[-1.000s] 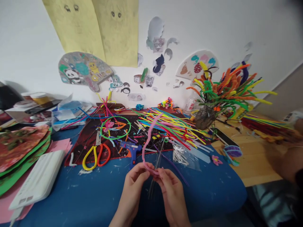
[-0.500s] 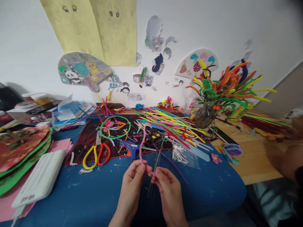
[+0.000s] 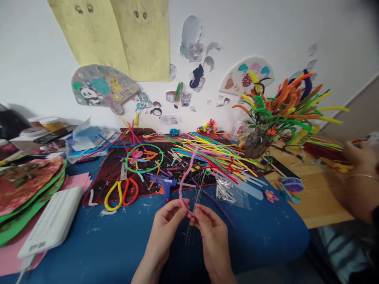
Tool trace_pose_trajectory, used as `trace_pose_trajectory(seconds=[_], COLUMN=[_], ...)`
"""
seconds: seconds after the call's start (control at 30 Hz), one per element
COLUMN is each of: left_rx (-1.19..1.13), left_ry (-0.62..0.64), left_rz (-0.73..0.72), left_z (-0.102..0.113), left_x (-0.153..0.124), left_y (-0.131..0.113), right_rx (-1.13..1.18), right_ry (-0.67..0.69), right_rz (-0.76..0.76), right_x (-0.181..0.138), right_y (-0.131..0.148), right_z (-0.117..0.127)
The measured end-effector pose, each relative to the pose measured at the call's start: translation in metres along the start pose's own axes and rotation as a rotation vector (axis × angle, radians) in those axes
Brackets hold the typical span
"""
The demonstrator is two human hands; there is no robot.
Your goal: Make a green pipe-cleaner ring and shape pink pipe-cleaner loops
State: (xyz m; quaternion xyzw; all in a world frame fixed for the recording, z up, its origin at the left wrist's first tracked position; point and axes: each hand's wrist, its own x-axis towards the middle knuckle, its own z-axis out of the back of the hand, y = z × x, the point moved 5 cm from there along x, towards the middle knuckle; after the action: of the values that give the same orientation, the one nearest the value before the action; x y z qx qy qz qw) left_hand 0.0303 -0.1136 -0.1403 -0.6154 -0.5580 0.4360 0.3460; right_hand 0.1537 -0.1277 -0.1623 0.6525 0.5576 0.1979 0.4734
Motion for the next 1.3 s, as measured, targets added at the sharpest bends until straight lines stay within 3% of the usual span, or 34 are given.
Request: trace_pose_trajectory(seconds=[0.5,0.67,0.97,1.3], left_rx=[0.003,0.015,-0.006,0.080], left_ry=[-0.036,0.038,0.195,0.253], left_rz=[-0.019,-0.007,0.096,0.093], left_z=[0.0071,0.0078,0.0070,0.0026], left_x=[0.0039,0.0064,0.0054,0.0029], left_y=[0.0093,0.0084,0.0059,0.0022], right_rx=[-0.078,-0.088,-0.095,-0.162], right_ry=[0.032,0.116,0.303,0.383], right_rz=[0.026,0.011,-0.195,-0.169], right_x=[-0.0038,0.0002,0.0015,-0.0010], right_y=[-0.0024,0.0006,-0.0017,0.0025], right_z=[-0.0010,-0.0039,-0.0041,-0.0040])
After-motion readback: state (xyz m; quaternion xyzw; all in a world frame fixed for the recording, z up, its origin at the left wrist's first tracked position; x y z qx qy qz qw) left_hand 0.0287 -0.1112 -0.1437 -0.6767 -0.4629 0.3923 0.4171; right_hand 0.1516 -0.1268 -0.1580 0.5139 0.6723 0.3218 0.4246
